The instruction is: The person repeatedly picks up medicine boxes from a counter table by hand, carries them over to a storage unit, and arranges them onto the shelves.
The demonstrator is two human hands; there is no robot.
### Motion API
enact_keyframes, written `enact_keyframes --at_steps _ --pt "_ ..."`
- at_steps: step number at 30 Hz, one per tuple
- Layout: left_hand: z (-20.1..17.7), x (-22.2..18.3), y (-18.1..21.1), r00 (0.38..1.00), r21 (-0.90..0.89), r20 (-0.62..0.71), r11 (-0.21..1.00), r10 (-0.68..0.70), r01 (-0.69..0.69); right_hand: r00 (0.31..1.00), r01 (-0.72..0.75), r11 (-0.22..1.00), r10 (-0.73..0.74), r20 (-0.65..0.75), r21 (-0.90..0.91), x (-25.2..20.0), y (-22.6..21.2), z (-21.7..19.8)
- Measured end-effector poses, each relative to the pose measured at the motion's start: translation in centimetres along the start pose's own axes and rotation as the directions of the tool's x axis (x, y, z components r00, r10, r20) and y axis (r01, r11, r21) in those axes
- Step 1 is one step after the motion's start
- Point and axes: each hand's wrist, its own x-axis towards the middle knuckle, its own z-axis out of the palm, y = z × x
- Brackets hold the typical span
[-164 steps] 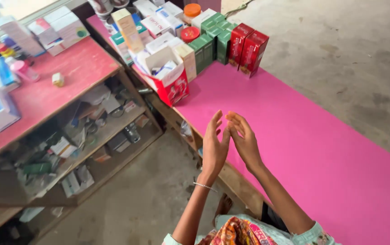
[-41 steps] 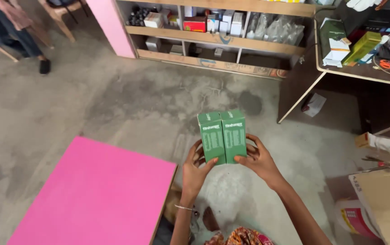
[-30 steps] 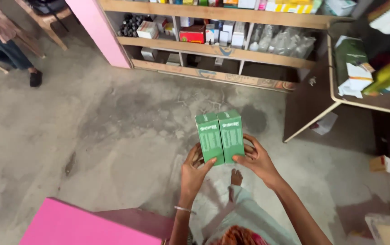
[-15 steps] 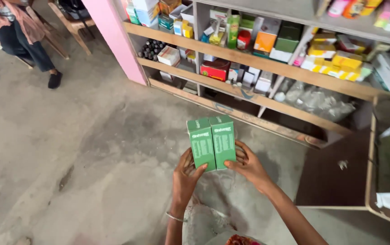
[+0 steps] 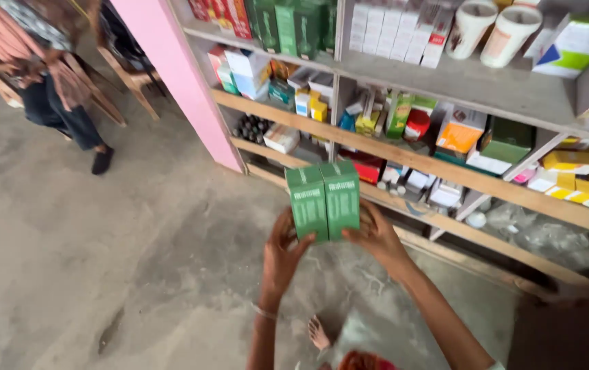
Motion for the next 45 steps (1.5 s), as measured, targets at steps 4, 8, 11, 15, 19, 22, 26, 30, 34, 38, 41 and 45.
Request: enact_keyframes --at_steps 4,8,11,15,19,22,26,30,34,38,41,45 --pt "-1.4 9.6 0.1 0.998 0.078 0.032 0.995 0.059 -0.062 0.998 -0.006 1.000 0.005 -0.061 -0.026 9.7 -1.7 0.1" --pt "-2.5 18.6 -1.2 0.997 0.086 0.039 0.994 0.067 -0.070 0.997 0.053 0.998 -0.054 -0.056 -0.024 18.3 -1.3 -0.2" --pt "-3.0 26.5 -3.1 0.994 0.045 0.086 0.997 0.061 -0.065 0.983 0.168 0.986 -0.166 -0.072 0.018 25.6 -0.4 -1.6" --pt "-2.7 35.6 -5.9 0.993 -0.200 0.117 0.979 -0.008 0.032 0.951 0.237 0.971 -0.230 -0.207 0.008 35.3 1.0 -3.0" --pt "-4.4 43.4 -8.8 0.997 -0.122 0.077 0.993 0.007 0.003 0.920 0.218 0.974 -0.224 -0.321 -0.054 42.6 0.9 -4.9" --pt "-7.1 47.1 -11.3 0.999 -0.145 -0.040 0.989 0.024 -0.029 0.881 0.232 0.966 -0.258 -0.396 -0.113 44.7 1.6 -4.0" --pt "-11.8 51.8 -12.7 0.988 -0.184 -0.152 0.982 0.019 -0.047 0.818 0.257 0.951 -0.308 -0.486 -0.172 45.5 1.7 -2.1" --pt "-14.9 57.7 -11.1 0.995 -0.064 -0.098 0.997 0.024 -0.031 0.777 0.167 0.982 -0.188 -0.601 -0.092 45.7 1.0 -0.4" --pt "-15.0 61.7 -11.0 0.992 0.309 0.000 0.944 0.123 -0.118 0.710 0.080 0.988 -0.148 -0.689 -0.130 46.1 0.7 0.5" --pt "-15.2 63.6 -11.4 0.981 0.464 0.107 0.865 0.160 -0.192 0.626 0.056 0.983 -0.170 -0.761 -0.174 47.4 0.7 0.5" --pt "-16.1 64.4 -10.8 0.967 0.355 0.200 0.909 0.157 -0.221 0.624 0.156 0.962 -0.273 -0.732 -0.226 47.9 0.4 0.3" --pt "-16.7 65.2 -9.7 0.974 0.467 0.221 0.871 0.053 -0.154 0.619 0.112 0.939 -0.323 -0.716 -0.326 47.6 -0.3 1.3"
